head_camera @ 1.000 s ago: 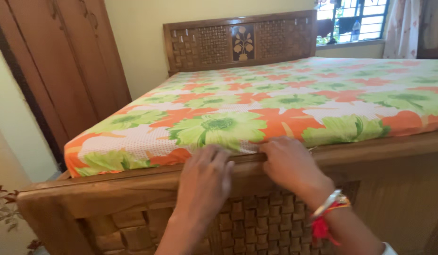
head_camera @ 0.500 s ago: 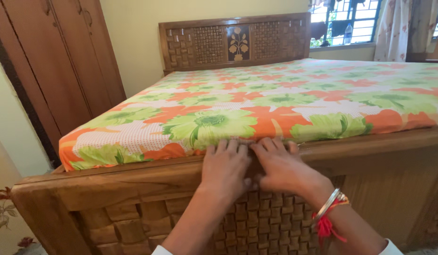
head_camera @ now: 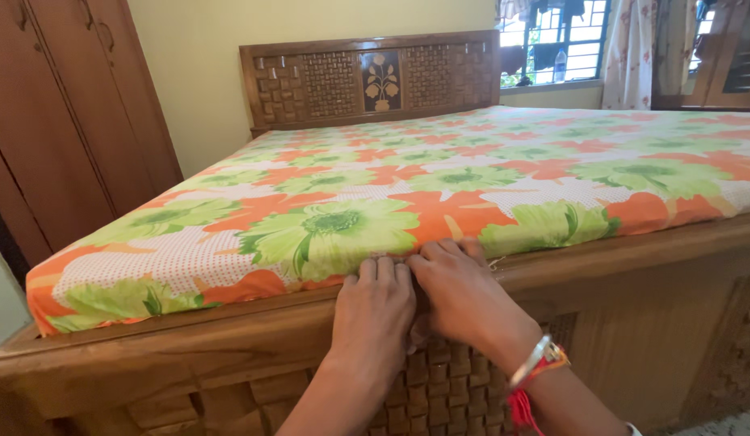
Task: The person tucks the edges of a floral bedsheet into a wooden bed frame, smooths the sheet by hand, and then places pillows and a bundle of clothes onto the bed.
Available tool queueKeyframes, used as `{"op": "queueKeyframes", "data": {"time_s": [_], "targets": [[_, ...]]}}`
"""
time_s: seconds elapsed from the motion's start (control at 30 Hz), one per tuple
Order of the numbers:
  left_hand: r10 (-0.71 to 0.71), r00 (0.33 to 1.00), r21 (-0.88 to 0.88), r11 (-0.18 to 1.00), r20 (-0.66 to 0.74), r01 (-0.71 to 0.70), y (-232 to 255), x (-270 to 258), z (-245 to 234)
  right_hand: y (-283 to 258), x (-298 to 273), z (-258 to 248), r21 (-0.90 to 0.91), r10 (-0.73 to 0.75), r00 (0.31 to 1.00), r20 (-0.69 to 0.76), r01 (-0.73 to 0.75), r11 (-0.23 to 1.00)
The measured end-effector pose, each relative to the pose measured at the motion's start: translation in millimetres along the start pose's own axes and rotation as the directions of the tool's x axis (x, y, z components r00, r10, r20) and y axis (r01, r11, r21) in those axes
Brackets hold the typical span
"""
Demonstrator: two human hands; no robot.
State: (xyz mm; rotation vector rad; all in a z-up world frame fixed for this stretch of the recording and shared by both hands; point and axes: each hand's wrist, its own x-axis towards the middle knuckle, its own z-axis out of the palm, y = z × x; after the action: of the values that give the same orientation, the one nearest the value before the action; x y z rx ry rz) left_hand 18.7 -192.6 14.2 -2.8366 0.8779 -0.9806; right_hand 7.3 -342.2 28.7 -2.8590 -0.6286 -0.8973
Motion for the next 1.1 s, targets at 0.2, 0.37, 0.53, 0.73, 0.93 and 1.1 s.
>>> {"op": "queueKeyframes", "data": {"time_s": [0.2,0.37,0.53,0.73,0.93,1.1], "targets": [[0.004,0.999,-0.07,0.998,-0.032,-0.007,-2.3,-10.6,-8.2,-0.9,-4.4,12.7,-0.083,-0.115,0.963,-0.242,0.098,0.992],[-0.062,0.973,-0.288,0.958,-0.223,-0.005,-10.3,-37.9,3.1,29.1,-17.3,0.5,0.276,0.043,0.993,-0.109,-0.011,0.961],[-0.154,0.865,-0.209,0.976,-0.478,0.059,-15.8,-49.9,4.3,49.9,-22.9,-13.7,0.172,0.236,0.967,-0.093,-0.218,0.961],[-0.233,0.856,-0.205,0.967,-0.461,0.152,-20.8,-47.2,5.8,20.5,-20.3,-1.4,-0.077,0.21,0.963,-0.17,-0.225,0.971],[-0.266,0.895,-0.281,0.945,-0.359,0.169,-18.3,-36.1,-15.0,17.3,-10.4,-3.6,-0.186,0.161,0.926,-0.342,-0.234,0.954],[-0.302,0.792,-0.277,0.945,-0.531,0.174,-65.4,-21.6,-48.6,86.7,-0.9,-17.7,0.479,0.578,0.796,-0.178,-0.443,0.758]]}}
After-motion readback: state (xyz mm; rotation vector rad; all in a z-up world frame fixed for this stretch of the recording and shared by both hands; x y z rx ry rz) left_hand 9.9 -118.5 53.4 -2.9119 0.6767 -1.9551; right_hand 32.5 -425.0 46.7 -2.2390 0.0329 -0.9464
